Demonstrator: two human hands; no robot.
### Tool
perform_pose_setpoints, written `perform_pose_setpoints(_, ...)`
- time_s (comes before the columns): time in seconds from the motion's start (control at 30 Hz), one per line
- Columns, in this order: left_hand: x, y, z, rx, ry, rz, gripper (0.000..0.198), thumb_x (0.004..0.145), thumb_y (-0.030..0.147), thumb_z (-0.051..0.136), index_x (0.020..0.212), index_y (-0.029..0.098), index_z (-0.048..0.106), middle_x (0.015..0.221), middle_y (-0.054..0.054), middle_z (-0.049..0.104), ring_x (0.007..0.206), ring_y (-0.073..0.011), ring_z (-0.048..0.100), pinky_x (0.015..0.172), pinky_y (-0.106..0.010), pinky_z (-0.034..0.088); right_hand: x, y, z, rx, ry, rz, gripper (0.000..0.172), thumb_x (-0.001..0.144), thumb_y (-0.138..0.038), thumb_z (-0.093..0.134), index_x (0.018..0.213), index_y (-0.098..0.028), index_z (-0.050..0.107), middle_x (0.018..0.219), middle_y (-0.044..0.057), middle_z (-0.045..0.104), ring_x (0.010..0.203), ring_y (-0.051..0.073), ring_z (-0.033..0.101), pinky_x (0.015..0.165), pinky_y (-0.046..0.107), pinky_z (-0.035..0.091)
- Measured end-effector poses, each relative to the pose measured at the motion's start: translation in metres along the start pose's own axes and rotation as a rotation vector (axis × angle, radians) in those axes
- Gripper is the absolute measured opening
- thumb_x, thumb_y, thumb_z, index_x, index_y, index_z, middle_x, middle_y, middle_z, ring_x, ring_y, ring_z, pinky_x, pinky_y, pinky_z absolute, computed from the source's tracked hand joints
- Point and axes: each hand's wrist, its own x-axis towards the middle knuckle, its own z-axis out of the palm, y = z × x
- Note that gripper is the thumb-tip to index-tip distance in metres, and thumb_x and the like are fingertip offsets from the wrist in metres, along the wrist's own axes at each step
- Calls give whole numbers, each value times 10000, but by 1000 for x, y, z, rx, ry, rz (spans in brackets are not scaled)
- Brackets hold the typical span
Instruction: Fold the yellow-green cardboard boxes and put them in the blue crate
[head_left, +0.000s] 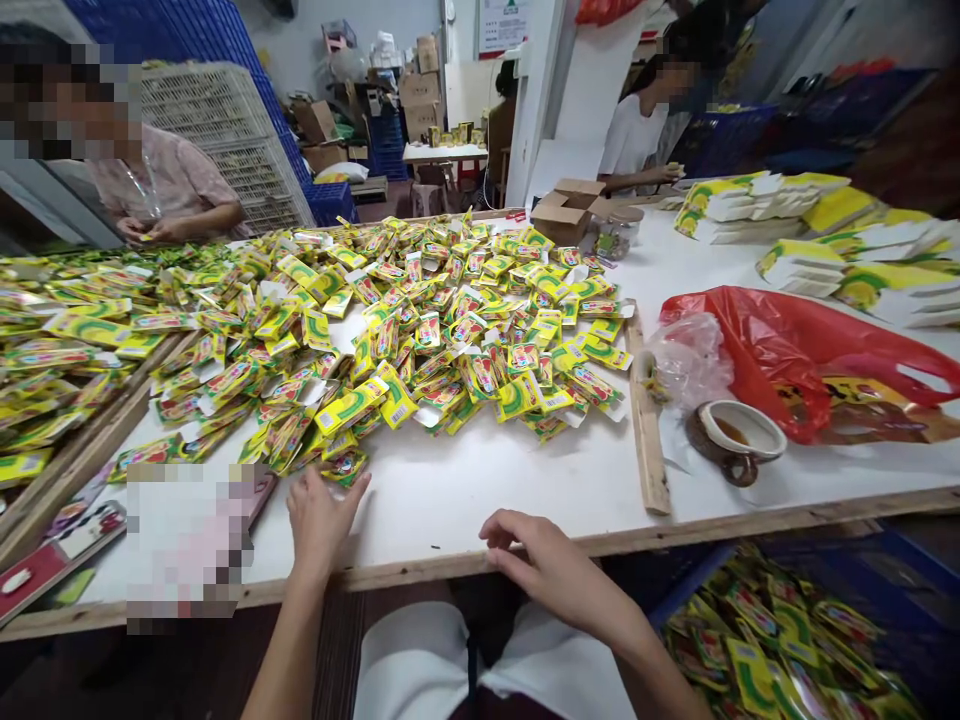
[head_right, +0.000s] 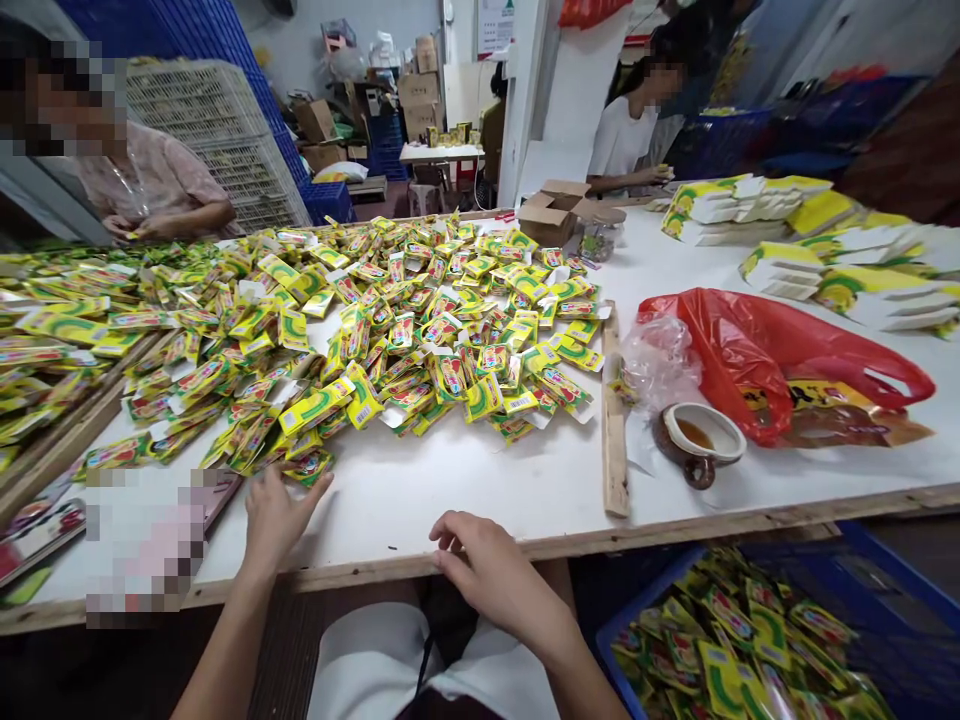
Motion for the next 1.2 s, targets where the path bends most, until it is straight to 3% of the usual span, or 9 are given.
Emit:
perform_pose_setpoints(0.17, 23, 29, 6, 186, 84, -172, 820, 660, 666, 527, 1087, -28, 432, 1064, -333, 541, 1029, -469, 504, 814, -518, 407, 7, -4, 11, 19, -18, -32, 140, 845, -187, 547, 957, -193, 628, 902, 29, 679, 837, 170, 615, 741, 248, 440)
perform_pose_setpoints(0.3, 24, 27, -4, 146, -13, -56, 623, 648, 418, 605, 1079, 12, 412, 1055, -271, 557, 1013, -415, 547, 835, -492, 416, 6, 1, 13, 33, -3, -28, 132, 842, -185, 547, 946, -197, 628, 874, 28, 678, 817, 174, 615, 733, 256, 444)
perform_pose_setpoints(0.4, -3, 9, -16, -110, -144, -100, 504, 640, 369, 604, 1025, 125, 390, 966, -171, 585, 898, -353, 606, 749, -471, 467, 4, 7, 13, 68, 13, -25, 124, 846, -189, 542, 934, -200, 629, 857, 25, 673, 804, 176, 613, 730, 266, 452)
perform_pose_setpoints(0.5, -48, 8, -25, -583, -234, -208, 484, 609, 371, 644, 959, 208, 352, 962, -115, 586, 885, -293, 617, 684, -408, 505, 9, 7, 19, 152, 51, -26, 110, 852, -192, 533, 908, -202, 627, 875, 25, 664, 816, 175, 612, 731, 272, 466)
perform_pose_setpoints(0.57, -77, 25, -27, -797, -263, -126, 468, 638, 340, 650, 984, 229, 355, 1098, -113, 556, 985, -262, 587, 732, -382, 506, 18, 4, 28, 277, 121, -44, 148, 851, -204, 542, 988, -215, 596, 967, 33, 647, 845, 168, 612, 741, 271, 482)
perform_pose_setpoints(0.7, -106, 75, -16, -805, -228, 142, 527, 715, 272, 656, 1147, 235, 355, 1223, -108, 461, 1050, -224, 532, 816, -364, 473, 39, 3, 48, 498, 346, -132, 365, 832, -196, 572, 1174, -237, 452, 1098, 56, 596, 893, 157, 617, 774, 275, 501)
perform_pose_setpoints(0.83, -95, 93, 1, -860, -226, 266, 515, 796, 250, 601, 1245, 231, 349, 1114, -79, 528, 976, -196, 550, 837, -349, 444, 50, 20, 46, 503, 449, -176, 318, 847, -153, 518, 1147, -229, 446, 985, 43, 631, 886, 163, 627, 781, 288, 500)
perform_pose_setpoints(1.03, -76, 88, 5, -995, -571, 297, 306, 848, 283, 545, 1144, 210, 517, 926, -38, 608, 853, -175, 589, 782, -304, 475, 48, 47, 25, 410, 322, -155, 260, 832, -134, 501, 1077, -218, 530, 965, 24, 628, 835, 152, 628, 775, 285, 492)
perform_pose_setpoints(1.2, -66, 92, 9, -1023, -605, 284, 195, 824, 286, 578, 991, 189, 602, 970, -55, 623, 901, -189, 595, 815, -309, 475, 58, 47, 19, 286, 365, -187, 105, 843, -187, 521, 836, -183, 626, 841, 24, 634, 811, 162, 604, 742, 270, 472)
